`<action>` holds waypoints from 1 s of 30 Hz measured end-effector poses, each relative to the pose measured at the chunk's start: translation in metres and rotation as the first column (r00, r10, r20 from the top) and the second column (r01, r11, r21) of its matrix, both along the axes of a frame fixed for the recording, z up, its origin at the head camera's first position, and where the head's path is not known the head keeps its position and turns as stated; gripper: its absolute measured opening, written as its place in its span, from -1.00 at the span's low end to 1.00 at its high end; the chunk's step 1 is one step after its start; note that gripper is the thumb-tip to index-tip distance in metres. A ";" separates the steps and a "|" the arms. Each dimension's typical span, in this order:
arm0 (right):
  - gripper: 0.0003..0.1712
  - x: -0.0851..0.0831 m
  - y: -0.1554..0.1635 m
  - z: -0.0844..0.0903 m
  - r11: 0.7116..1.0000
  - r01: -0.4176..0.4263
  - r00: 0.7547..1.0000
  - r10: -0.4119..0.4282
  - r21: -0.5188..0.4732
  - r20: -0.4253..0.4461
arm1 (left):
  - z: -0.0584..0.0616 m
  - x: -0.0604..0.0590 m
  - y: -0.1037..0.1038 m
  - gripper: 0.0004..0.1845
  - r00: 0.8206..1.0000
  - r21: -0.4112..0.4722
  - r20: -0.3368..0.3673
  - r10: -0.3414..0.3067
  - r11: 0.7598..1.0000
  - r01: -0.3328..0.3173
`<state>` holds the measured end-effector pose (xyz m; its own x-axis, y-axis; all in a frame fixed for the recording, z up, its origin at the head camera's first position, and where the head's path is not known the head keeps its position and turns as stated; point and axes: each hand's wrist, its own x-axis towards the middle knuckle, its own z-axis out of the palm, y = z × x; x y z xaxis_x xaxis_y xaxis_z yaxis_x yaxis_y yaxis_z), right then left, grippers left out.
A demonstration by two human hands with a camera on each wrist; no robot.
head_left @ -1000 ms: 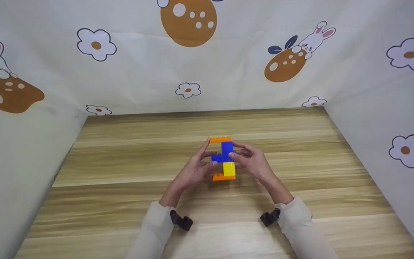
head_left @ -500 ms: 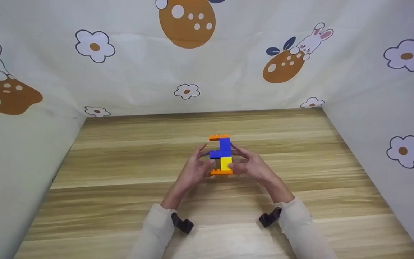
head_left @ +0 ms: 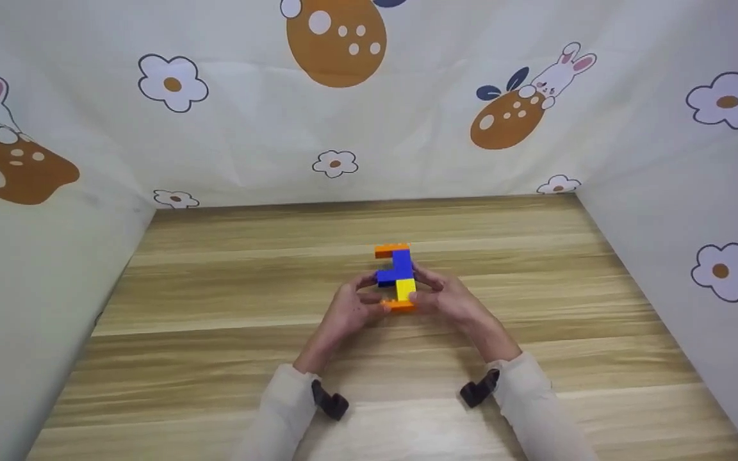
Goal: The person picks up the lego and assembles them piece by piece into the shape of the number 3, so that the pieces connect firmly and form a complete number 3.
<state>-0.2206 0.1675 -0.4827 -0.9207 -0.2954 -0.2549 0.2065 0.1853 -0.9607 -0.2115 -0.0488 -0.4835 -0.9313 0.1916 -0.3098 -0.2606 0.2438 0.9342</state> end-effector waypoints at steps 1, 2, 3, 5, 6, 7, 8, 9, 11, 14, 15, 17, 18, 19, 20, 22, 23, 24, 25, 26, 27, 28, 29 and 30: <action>-0.12 0.000 0.001 0.000 1.000 -0.020 1.000 0.020 -0.002 0.007 | -0.001 0.000 0.000 -0.24 1.000 -0.005 -0.007 0.001 1.000 -0.001; -0.08 0.000 0.001 0.000 0.999 -0.039 0.999 0.039 -0.005 0.017 | -0.001 0.000 0.001 -0.24 1.000 -0.013 -0.010 0.005 1.000 -0.005; -0.04 0.000 0.001 0.000 0.998 -0.058 0.998 0.058 -0.003 0.021 | -0.001 0.000 0.001 -0.24 1.000 -0.023 -0.013 0.008 1.000 -0.008; 0.03 0.000 0.002 -0.001 0.996 -0.086 0.996 0.087 -0.019 0.031 | -0.002 0.000 0.002 -0.25 1.000 -0.047 -0.015 0.008 0.999 -0.009; 0.04 0.000 0.001 -0.001 0.996 -0.088 0.996 0.088 -0.021 0.033 | -0.002 0.000 0.002 -0.25 1.000 -0.059 -0.021 0.005 0.998 -0.006; 0.05 -0.001 0.001 -0.002 0.996 -0.089 0.995 0.090 -0.027 0.032 | -0.002 0.000 0.002 -0.25 1.000 -0.071 -0.027 0.000 0.997 -0.002; 0.05 -0.001 0.001 -0.003 0.996 -0.081 0.996 0.082 -0.023 0.034 | -0.002 0.000 0.003 -0.26 1.000 -0.079 -0.026 -0.003 0.997 0.000; 0.05 -0.002 0.001 -0.004 0.997 -0.077 0.997 0.078 -0.012 0.028 | -0.002 0.000 0.003 -0.26 1.000 -0.085 -0.027 -0.004 0.996 0.002; 0.04 -0.002 -0.001 -0.006 0.999 -0.052 0.998 0.052 0.000 0.031 | -0.004 0.000 0.003 -0.28 0.999 -0.087 -0.032 -0.005 0.996 0.002; 0.02 -0.002 -0.003 -0.008 1.000 -0.024 0.999 0.023 0.013 0.034 | -0.007 0.000 0.002 -0.29 0.999 -0.083 -0.043 -0.004 0.997 0.001; 0.01 -0.002 -0.003 -0.008 1.000 -0.020 0.999 0.020 0.014 0.037 | -0.007 -0.001 0.002 -0.30 0.999 -0.083 -0.042 -0.001 0.997 -0.003; -0.01 -0.003 -0.004 -0.008 1.000 -0.016 0.999 0.015 0.013 0.041 | -0.008 -0.001 0.002 -0.31 0.999 -0.085 -0.046 0.000 0.996 -0.003; -0.01 -0.003 -0.004 -0.008 1.000 -0.016 0.999 0.015 0.012 0.041 | -0.008 -0.002 0.002 -0.31 0.999 -0.088 -0.046 -0.001 0.996 -0.003; -0.02 -0.003 -0.004 -0.008 1.000 -0.013 0.999 0.012 0.014 0.044 | -0.008 -0.002 0.002 -0.31 0.999 -0.090 -0.042 0.002 0.996 -0.006; -0.03 -0.003 -0.005 -0.008 1.000 -0.009 0.999 0.008 0.014 0.049 | -0.008 -0.002 0.002 -0.31 0.999 -0.090 -0.038 0.004 0.996 -0.007; -0.04 -0.004 -0.005 -0.008 1.000 -0.004 0.999 0.003 0.024 0.051 | -0.007 -0.002 0.001 -0.32 0.999 -0.089 -0.036 0.004 0.996 -0.008; -0.04 -0.004 -0.006 -0.008 1.000 -0.003 0.999 0.002 0.026 0.054 | -0.007 -0.002 0.001 -0.32 0.999 -0.088 -0.035 0.005 0.996 -0.008; -0.04 -0.004 -0.006 -0.007 1.000 -0.004 0.998 0.002 0.025 0.057 | -0.006 -0.001 0.001 -0.33 0.999 -0.089 -0.036 0.004 0.996 -0.007; -0.04 -0.004 -0.005 -0.007 1.000 -0.006 0.998 0.004 0.025 0.058 | -0.006 -0.001 0.001 -0.33 0.999 -0.089 -0.033 0.003 0.996 -0.006; -0.04 -0.004 -0.005 -0.007 1.000 -0.009 0.998 0.008 0.026 0.058 | -0.005 -0.001 0.001 -0.34 1.000 -0.092 -0.031 0.000 0.996 -0.002; -0.05 -0.005 -0.005 -0.007 1.000 -0.014 0.999 0.013 0.025 0.052 | -0.005 -0.001 0.000 -0.34 1.000 -0.097 -0.030 -0.007 0.995 0.004; -0.06 -0.005 -0.004 -0.006 1.000 -0.014 0.999 0.013 0.027 0.049 | -0.004 0.000 0.000 -0.34 1.000 -0.103 -0.026 -0.013 0.995 0.010; -0.08 -0.005 -0.003 -0.006 1.000 -0.012 0.999 0.011 0.029 0.046 | -0.003 0.000 -0.001 -0.33 1.000 -0.110 -0.022 -0.017 0.994 0.015; -0.10 -0.005 -0.003 -0.005 1.000 -0.002 0.999 0.001 0.027 0.047 | -0.002 0.000 -0.002 -0.32 1.000 -0.121 -0.019 -0.025 0.992 0.022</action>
<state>-0.2256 0.1649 -0.4878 -0.9072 -0.2891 -0.3056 0.2510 0.2111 -0.9447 -0.2119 -0.0509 -0.4856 -0.9333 0.1760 -0.3130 -0.2346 0.3611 0.9025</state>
